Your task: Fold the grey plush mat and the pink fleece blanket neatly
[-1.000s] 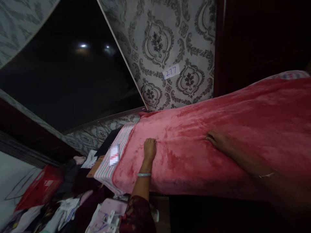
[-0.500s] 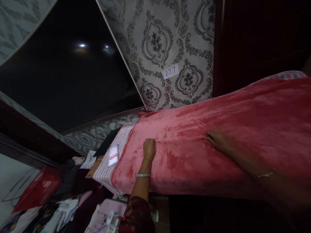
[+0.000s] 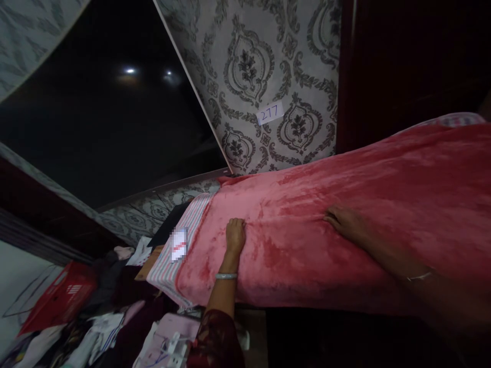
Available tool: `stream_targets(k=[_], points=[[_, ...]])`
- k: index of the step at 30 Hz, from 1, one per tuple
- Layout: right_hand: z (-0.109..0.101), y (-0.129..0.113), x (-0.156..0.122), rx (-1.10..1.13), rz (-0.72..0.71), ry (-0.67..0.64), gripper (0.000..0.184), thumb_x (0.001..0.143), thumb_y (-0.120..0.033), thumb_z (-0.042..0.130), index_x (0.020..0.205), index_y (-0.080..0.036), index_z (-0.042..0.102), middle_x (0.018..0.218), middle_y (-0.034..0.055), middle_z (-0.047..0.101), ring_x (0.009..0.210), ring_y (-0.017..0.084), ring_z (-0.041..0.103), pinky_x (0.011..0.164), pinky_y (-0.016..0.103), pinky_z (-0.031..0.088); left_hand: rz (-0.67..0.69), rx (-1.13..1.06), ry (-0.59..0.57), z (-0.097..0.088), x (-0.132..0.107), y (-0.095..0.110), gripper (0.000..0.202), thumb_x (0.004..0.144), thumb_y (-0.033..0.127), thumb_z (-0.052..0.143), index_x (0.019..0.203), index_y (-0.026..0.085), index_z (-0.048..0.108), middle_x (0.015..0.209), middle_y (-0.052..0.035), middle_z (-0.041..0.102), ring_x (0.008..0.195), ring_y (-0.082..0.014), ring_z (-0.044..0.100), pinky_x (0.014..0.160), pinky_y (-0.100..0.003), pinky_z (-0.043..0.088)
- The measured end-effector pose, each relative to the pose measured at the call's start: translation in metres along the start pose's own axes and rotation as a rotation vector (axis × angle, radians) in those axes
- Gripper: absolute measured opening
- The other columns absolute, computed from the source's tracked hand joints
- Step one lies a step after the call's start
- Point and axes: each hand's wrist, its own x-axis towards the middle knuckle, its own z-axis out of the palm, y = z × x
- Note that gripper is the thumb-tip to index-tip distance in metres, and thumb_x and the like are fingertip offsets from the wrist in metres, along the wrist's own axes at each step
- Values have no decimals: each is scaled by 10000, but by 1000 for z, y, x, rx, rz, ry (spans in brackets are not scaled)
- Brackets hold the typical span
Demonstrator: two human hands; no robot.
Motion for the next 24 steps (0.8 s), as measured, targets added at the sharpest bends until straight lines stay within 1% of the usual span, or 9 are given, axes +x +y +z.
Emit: stream_targets(k=[7,13,19,24], points=[[-3,-1,1,10,4,-13,228,930,-328,483,746,-225,570,810,83,656,760,224,595,700,349,451,0,-1,9,1,0,0,198,976,202,472,965,187,670,941,-99,681,925,-240,577,805,-359,429],[-4,-2,1,-3,19,-32,222,921,-329,479,759,-230,593,811,90,666,770,232,606,694,346,446,2,-4,13,1,1,-1,200,973,199,474,950,190,672,942,-103,683,925,-243,581,804,-367,432],[-1,-1,0,-5,17,-22,228,926,-336,483,768,-228,607,830,96,669,778,242,607,709,354,446,8,-7,12,2,1,-2,197,967,194,479,947,197,675,942,-102,683,924,-243,582,802,-374,433],[4,3,-1,-1,-5,23,212,932,-321,489,767,-230,585,822,83,662,781,229,602,717,340,443,9,-11,17,2,1,-2,193,966,193,478,952,190,671,943,-103,681,921,-242,580,804,-373,435]])
